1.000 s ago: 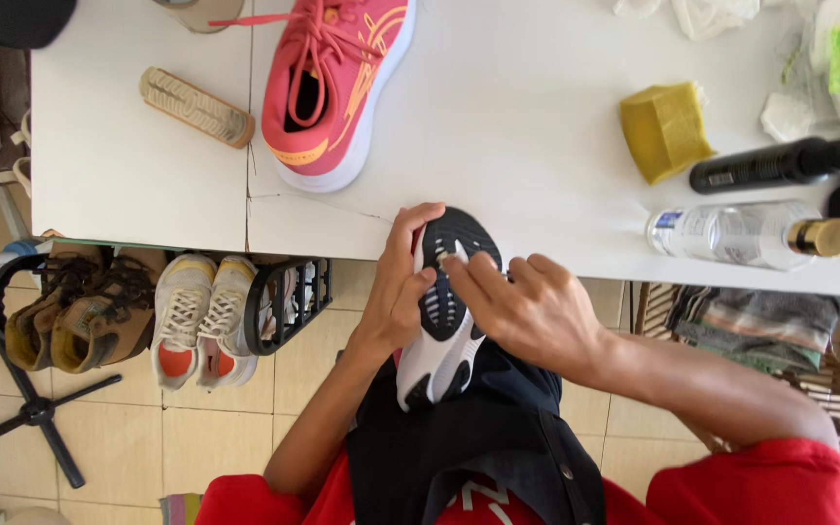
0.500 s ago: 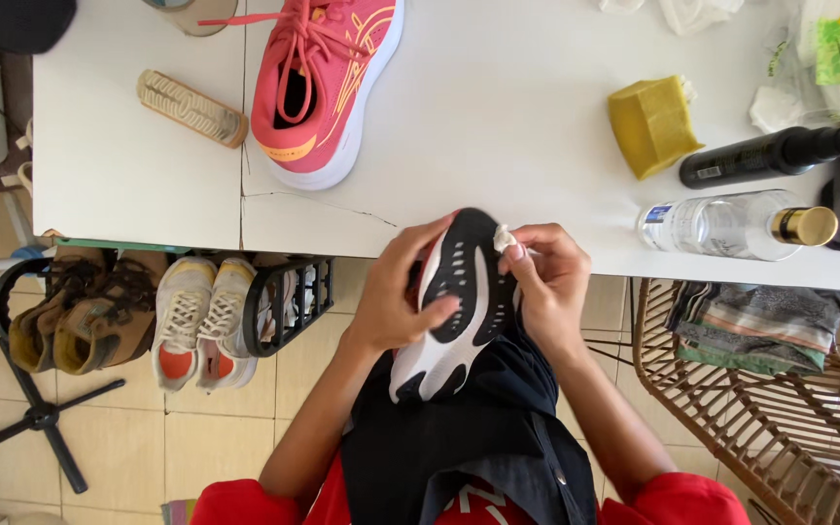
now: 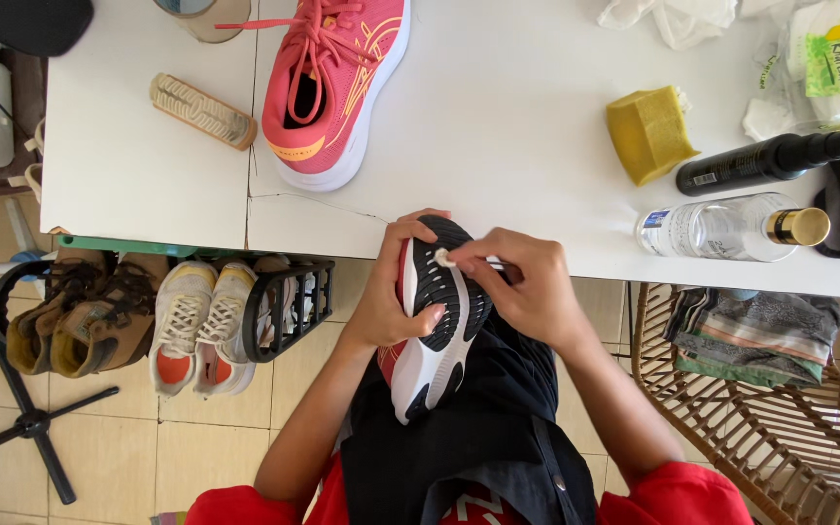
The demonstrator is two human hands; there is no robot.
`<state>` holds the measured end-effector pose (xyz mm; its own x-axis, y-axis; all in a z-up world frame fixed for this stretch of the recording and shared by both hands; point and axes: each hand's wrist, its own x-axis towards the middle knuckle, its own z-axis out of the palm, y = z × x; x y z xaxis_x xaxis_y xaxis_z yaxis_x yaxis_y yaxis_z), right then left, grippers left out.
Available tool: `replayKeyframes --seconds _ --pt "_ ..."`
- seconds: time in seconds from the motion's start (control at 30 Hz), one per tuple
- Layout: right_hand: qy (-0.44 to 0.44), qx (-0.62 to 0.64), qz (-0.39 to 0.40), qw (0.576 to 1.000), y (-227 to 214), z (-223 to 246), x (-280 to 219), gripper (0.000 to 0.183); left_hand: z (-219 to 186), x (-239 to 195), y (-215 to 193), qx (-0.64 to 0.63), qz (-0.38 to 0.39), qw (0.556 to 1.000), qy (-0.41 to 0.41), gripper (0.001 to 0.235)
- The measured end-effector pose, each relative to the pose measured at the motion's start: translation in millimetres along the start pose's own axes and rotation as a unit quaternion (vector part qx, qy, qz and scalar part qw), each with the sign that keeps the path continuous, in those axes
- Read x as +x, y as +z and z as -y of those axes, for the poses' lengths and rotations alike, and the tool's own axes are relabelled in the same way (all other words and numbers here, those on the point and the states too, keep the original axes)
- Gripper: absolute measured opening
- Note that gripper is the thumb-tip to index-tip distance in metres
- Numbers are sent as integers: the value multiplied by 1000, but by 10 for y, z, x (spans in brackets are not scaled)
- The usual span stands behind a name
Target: The person cleans the sole of a white and black sneaker using a cotton swab and a metal tool. They scrub the black tread patterns and white midsole, occasionally dipping the swab into a clear liquid from a bottle on the table.
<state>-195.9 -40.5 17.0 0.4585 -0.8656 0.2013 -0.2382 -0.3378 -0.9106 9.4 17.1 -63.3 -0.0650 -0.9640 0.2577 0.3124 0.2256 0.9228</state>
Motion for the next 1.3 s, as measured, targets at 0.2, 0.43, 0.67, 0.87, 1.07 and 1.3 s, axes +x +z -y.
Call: replayKeyframes --seconds 0.2,0.43,0.67,0.87,1.07,1.3 --pt "-183 -237 41 953 -213 312 -15 15 -114 -24 70 25 -16 999 -23 77" --pt "-280 -378 66 880 -169 273 -145 29 -127 -27 127 100 -14 995 -27 78" --pt "-164 -466 63 867 -267 603 -171 23 -108 -43 118 81 -10 996 -23 73" --pt "-73 -256 19 964 -148 369 -232 14 -49 -54 58 65 -26 997 -16 73" --pt "-130 -265 12 955 -69 209 -278 16 -78 -38 93 85 -20 996 -6 73" --pt "-246 -363 60 897 -161 252 -224 27 -95 -40 121 115 -22 993 -13 75"
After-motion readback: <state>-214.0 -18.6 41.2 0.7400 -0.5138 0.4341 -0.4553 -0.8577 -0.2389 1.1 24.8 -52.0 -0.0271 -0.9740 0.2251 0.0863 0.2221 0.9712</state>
